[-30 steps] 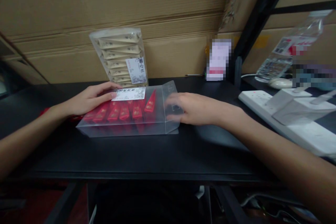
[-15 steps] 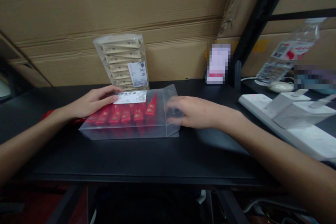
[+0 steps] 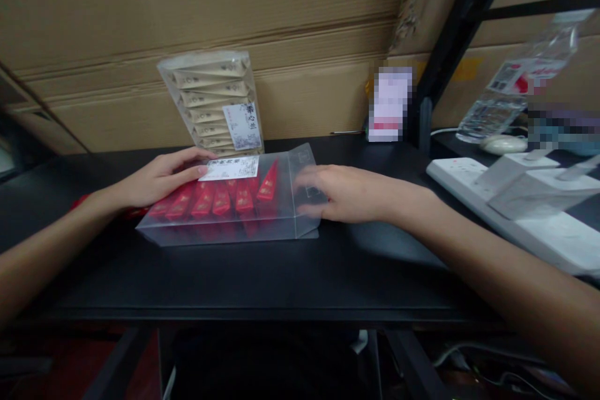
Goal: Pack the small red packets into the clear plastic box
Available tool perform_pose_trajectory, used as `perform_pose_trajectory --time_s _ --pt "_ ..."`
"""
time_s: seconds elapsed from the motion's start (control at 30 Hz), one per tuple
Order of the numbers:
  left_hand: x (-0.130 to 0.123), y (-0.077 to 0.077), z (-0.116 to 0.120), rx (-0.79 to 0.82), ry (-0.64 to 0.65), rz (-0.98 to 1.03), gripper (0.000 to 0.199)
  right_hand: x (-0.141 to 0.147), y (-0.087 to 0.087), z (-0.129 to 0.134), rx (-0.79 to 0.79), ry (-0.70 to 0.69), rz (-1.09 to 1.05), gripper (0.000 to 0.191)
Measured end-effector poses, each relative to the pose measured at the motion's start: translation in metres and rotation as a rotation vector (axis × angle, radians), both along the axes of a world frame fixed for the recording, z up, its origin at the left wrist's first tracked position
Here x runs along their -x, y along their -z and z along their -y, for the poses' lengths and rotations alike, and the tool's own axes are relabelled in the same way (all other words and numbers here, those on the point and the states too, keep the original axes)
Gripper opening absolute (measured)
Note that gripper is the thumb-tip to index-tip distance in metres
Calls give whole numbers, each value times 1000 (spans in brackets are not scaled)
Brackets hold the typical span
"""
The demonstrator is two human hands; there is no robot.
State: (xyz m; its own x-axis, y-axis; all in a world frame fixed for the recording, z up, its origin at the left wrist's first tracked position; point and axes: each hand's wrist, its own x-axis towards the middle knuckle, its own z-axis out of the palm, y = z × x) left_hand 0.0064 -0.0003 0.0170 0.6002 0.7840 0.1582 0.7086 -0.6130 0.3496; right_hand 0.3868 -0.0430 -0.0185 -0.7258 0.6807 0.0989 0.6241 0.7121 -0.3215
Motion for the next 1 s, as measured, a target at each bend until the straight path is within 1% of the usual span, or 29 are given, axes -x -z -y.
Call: perform_pose_trajectory --time_s 0.17,0.33,0.5,0.8,1.0 --pt "-2 -1 -1 6 1 6 48 -1 -2 3 -6 16 -4 45" --pt "-2 1 -6 13 5 29 48 -2 -4 5 3 34 -15 41" --pt "-4 2 -6 11 -8 18 50 -2 -4 4 26 9 -27 40" --pt "-2 1 -3 22 3 23 50 -1 -2 0 -44 1 -11 40" --pt "1 0 0 17 15 13 46 4 -4 2 -44 7 2 35"
